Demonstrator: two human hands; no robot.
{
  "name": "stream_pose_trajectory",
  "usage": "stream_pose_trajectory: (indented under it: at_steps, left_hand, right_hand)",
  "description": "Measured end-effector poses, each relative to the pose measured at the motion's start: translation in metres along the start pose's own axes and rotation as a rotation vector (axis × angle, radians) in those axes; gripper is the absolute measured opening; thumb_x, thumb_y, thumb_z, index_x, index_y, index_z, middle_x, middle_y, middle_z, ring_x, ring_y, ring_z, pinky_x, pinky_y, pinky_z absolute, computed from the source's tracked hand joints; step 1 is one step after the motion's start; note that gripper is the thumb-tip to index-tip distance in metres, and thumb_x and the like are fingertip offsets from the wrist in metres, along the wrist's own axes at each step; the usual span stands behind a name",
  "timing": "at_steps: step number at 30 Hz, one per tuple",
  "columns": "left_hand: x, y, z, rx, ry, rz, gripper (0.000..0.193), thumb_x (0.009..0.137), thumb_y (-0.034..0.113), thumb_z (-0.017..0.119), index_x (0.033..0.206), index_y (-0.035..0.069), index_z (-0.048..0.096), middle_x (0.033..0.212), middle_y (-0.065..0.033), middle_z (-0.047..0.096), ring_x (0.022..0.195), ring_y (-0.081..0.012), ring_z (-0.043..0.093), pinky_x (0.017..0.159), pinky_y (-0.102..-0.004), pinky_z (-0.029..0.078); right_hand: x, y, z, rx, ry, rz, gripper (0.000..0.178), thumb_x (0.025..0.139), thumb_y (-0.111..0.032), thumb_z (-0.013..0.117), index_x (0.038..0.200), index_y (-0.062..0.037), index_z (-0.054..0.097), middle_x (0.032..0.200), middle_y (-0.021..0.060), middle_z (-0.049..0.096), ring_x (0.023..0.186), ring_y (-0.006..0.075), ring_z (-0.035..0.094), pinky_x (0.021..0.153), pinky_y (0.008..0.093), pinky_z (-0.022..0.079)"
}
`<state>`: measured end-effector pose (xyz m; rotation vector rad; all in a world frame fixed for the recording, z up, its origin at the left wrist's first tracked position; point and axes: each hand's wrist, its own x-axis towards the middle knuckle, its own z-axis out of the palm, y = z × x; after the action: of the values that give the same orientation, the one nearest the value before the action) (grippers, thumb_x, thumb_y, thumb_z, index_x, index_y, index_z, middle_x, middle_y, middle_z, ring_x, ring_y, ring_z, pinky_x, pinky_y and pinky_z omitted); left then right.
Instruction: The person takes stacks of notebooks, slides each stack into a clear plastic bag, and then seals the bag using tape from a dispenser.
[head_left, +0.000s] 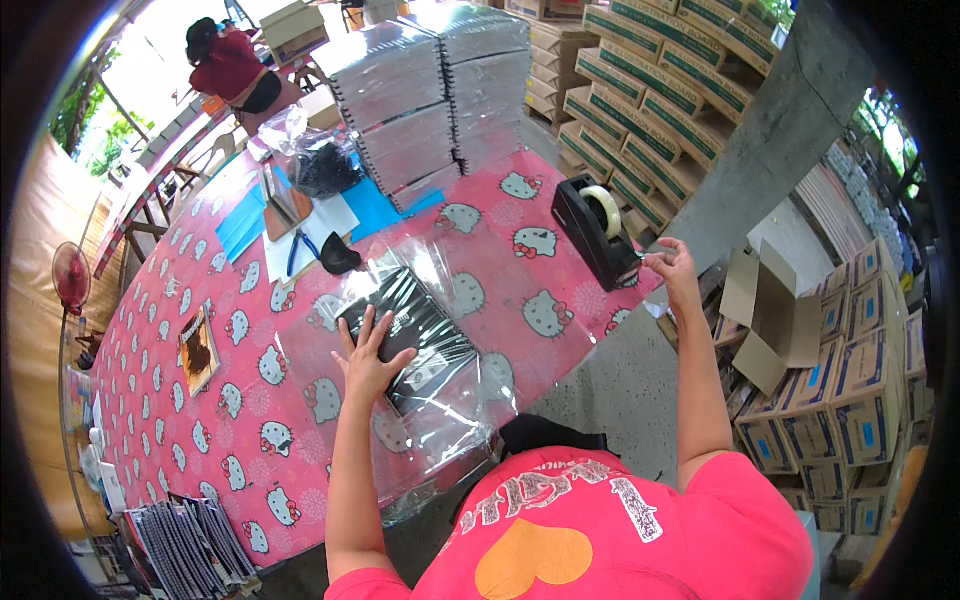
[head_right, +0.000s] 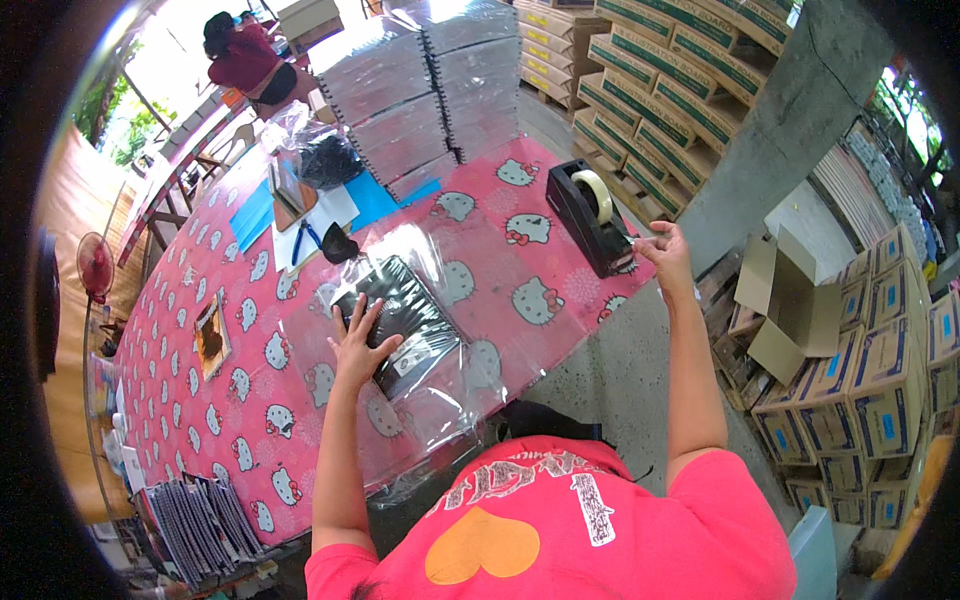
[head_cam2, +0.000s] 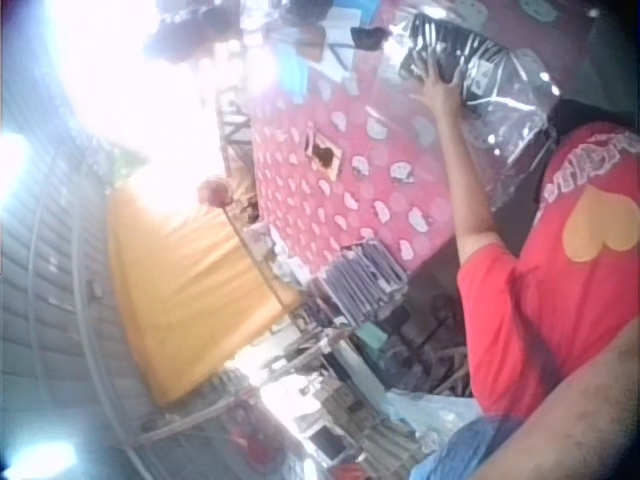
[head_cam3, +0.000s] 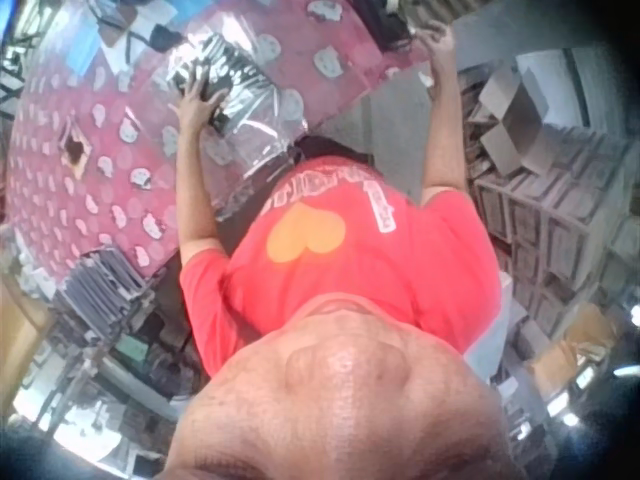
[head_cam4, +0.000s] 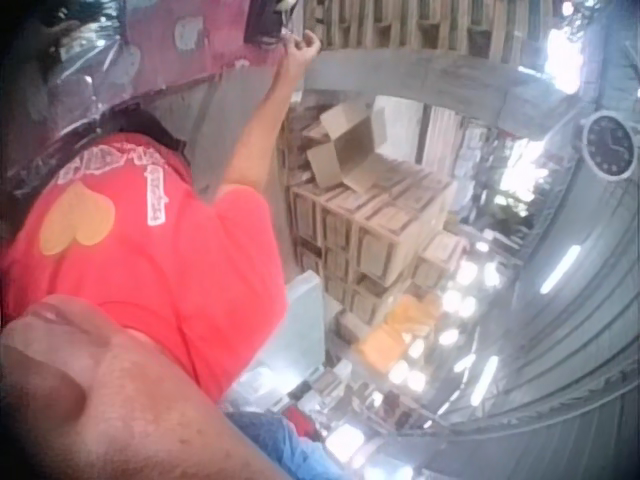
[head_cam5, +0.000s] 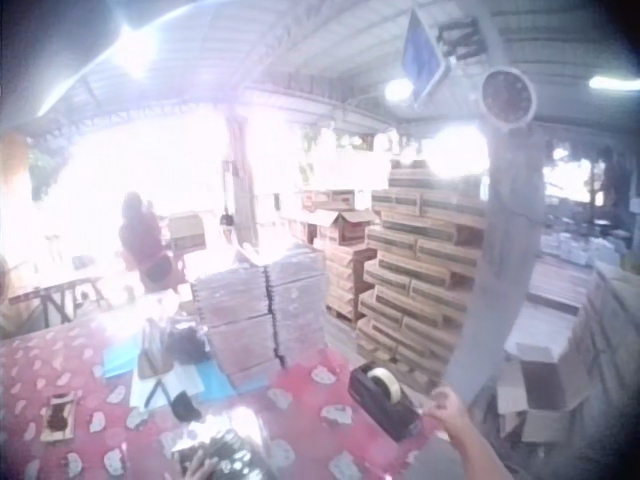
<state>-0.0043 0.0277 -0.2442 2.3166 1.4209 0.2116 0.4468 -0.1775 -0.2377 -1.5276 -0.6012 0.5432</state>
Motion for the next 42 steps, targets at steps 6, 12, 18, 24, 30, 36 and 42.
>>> stream_pose_trajectory:
  at_steps: [6,12,18,24,30,36,42]
  left_hand:
    - [0.0,-0.004,0.003,-0.013,0.005,0.003,0.076,0.064,0.055,0.07,0.132,0.031,0.044,0.148,0.006,0.024,0.139,-0.0314,0.0,0.098,-0.0714,0.005]
    - [0.002,-0.004,0.003,-0.027,-0.001,-0.024,0.075,0.063,0.053,0.071,0.131,0.034,0.044,0.148,0.0061,0.023,0.138,-0.0339,0.001,0.096,-0.0735,0.007]
    - [0.003,0.001,-0.006,-0.031,-0.035,-0.077,0.075,0.059,0.053,0.073,0.127,0.036,0.046,0.146,0.0063,0.025,0.138,-0.0331,-0.001,0.096,-0.0746,0.007]
    - [0.002,-0.002,-0.004,-0.073,-0.039,-0.071,0.08,0.057,0.052,0.075,0.129,0.034,0.045,0.147,0.0069,0.022,0.139,-0.0324,-0.002,0.095,-0.0756,0.005]
    - [0.0,-0.005,-0.007,-0.019,-0.021,-0.071,0.087,0.056,0.057,0.074,0.133,0.034,0.041,0.148,0.0042,0.022,0.139,-0.0321,-0.001,0.098,-0.0723,0.006]
    - [-0.079,0.008,0.066,-0.376,0.473,0.055,0.113,0.063,0.036,0.078,0.143,0.005,0.005,0.148,-0.022,0.006,0.136,-0.0415,0.004,0.11,-0.0503,0.008]
    - [-0.112,0.02,0.045,-1.578,0.328,-0.48,0.093,0.084,0.024,0.064,0.142,0.001,-0.005,0.145,-0.0177,0.018,0.131,-0.0284,0.025,0.106,-0.0388,0.025]
  right_hand:
    - [0.012,0.027,-0.011,-0.073,-0.161,0.441,0.034,0.071,-0.016,0.075,0.093,-0.0033,0.053,0.077,0.0045,0.062,0.069,0.0135,0.059,0.058,0.0298,0.046]
    - [0.003,0.016,-0.007,-0.476,-0.291,0.067,0.031,0.064,-0.01,0.076,0.08,-0.0067,0.05,0.07,0.0044,0.058,0.067,0.0151,0.06,0.057,0.032,0.048]
    - [-0.052,-0.043,0.235,-0.066,-0.949,0.124,0.028,0.074,-0.012,0.073,0.087,-0.0044,0.05,0.075,0.0039,0.057,0.072,0.0136,0.06,0.062,0.026,0.046]
    - [-0.085,-0.04,0.358,-1.216,-0.896,-0.315,0.05,0.065,-0.038,0.078,0.094,0.0003,0.064,0.089,0.0134,0.067,0.085,0.025,0.066,0.071,0.0342,0.051]
    - [-0.051,-0.042,0.303,-1.488,-0.968,-0.25,0.068,0.051,-0.068,0.071,0.074,-0.0046,0.07,0.078,0.0128,0.068,0.075,0.0266,0.066,0.067,0.0373,0.051]
    - [-0.04,-0.005,0.205,-0.701,-0.976,0.202,0.062,0.066,-0.045,0.076,0.097,0.0068,0.06,0.082,0.0142,0.066,0.072,0.0242,0.064,0.065,0.0368,0.049]
    - [-0.129,0.039,0.244,-0.409,-0.767,0.092,0.063,0.081,-0.034,0.065,0.124,0.0052,0.041,0.105,0.0196,0.062,0.092,0.0221,0.061,0.078,0.0334,0.047]
